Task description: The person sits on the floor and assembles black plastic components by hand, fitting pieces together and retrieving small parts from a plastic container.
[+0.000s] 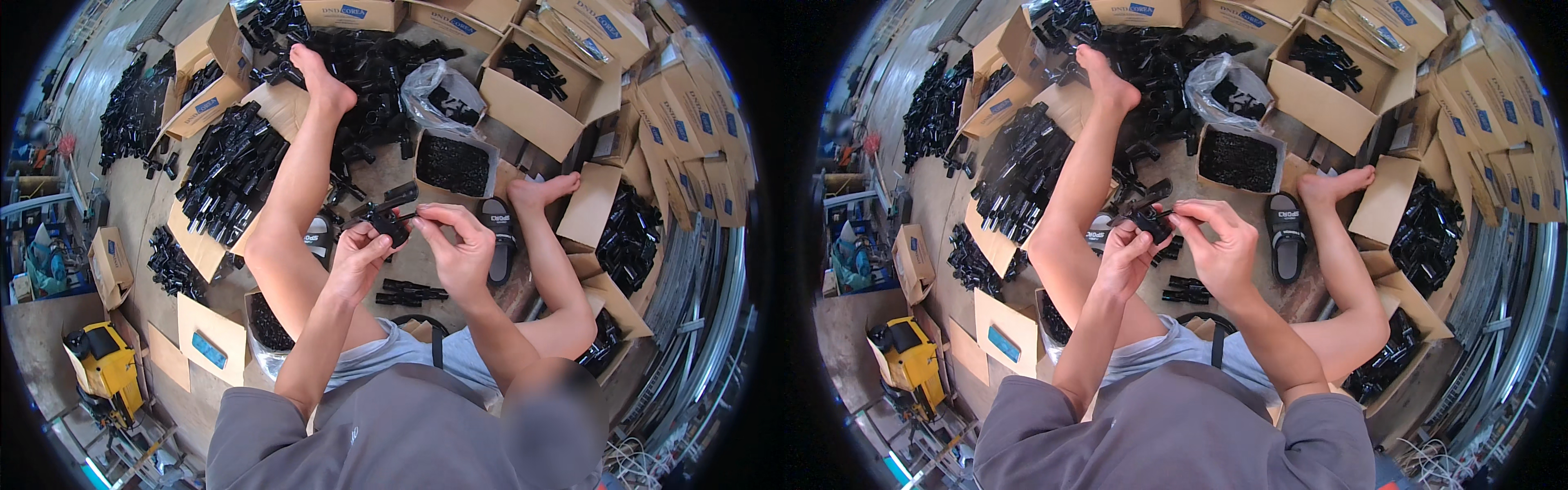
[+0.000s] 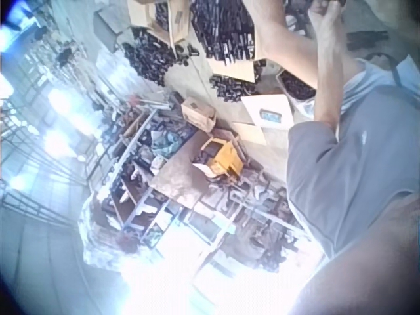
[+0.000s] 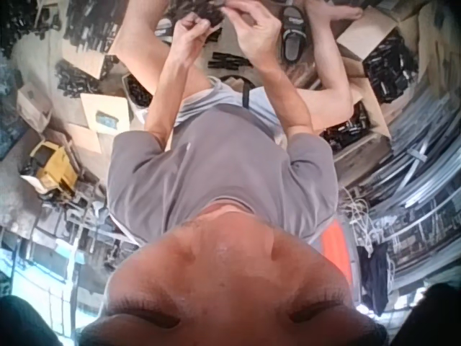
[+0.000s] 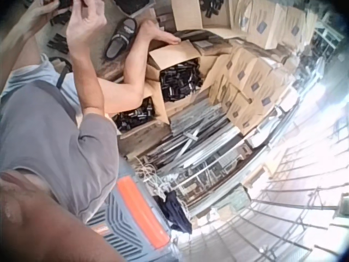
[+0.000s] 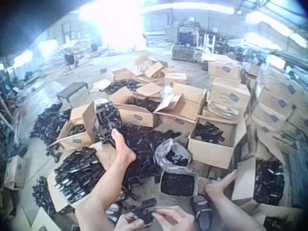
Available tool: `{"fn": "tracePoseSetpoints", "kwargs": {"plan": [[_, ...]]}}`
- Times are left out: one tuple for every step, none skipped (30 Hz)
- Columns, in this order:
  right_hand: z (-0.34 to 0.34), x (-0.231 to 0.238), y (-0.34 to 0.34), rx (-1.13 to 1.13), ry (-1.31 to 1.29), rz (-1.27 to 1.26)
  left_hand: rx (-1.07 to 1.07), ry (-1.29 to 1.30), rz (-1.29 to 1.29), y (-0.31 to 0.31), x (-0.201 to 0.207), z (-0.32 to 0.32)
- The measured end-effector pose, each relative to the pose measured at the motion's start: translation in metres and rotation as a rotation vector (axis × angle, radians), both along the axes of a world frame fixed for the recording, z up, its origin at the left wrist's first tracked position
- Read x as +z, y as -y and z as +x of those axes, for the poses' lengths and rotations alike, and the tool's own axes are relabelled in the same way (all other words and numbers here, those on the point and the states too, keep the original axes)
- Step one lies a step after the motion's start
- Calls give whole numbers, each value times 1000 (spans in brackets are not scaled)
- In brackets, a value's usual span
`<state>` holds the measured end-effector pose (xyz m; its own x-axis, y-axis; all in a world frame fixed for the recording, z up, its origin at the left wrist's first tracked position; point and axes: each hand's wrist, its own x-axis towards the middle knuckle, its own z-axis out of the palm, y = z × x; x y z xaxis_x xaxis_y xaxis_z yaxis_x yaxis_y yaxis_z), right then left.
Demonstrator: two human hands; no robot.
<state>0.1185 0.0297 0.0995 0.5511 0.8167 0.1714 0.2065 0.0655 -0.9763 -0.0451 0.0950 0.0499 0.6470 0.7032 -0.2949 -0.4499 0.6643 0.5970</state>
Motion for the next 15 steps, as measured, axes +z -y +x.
{"fn": "tracePoseSetpoints", "kwargs": {"plan": [[-4, 0, 0, -30, 41, 22, -3, 0, 7, 1, -3, 0], [-6, 1, 0, -58, 81, 45, -19, -17, 36, 3, -8, 0], [-7, 2, 2, -57, 80, 52, -24, -27, 54, 5, -11, -2], [-8, 2, 6, -76, 136, 63, -32, -35, 71, 7, -9, -1], [-10, 2, 8, -93, 191, 75, -40, -109, 102, 10, -6, 1], [-11, 2, 10, -90, 191, 80, -47, -183, 133, 13, -3, 2], [-12, 1, 12, -101, 204, 76, -44, -184, 136, 15, 1, 5], [-13, 1, 14, -111, 218, 72, -29, -228, 165, 18, 6, 7], [-12, 1, 15, -108, 217, 75, -13, -272, 194, 19, 11, 8], [-10, 0, 18, -86, 174, 64, -11, -271, 195, 20, 15, 7], [-9, -1, 19, -65, 132, 53, 1, -301, 239, 21, 18, 5], [-9, -2, 21, -64, 132, 55, 13, -331, 282, 22, 22, 4], [-10, -4, 25, -36, -39, 36, 14, -330, 282, 24, 26, 5], [-11, -4, 28, -8, -211, 16, 43, -337, 315, 27, 29, 7], [-11, -2, 30, -7, -209, 16, 71, -345, 349, 28, 33, 8]]}}
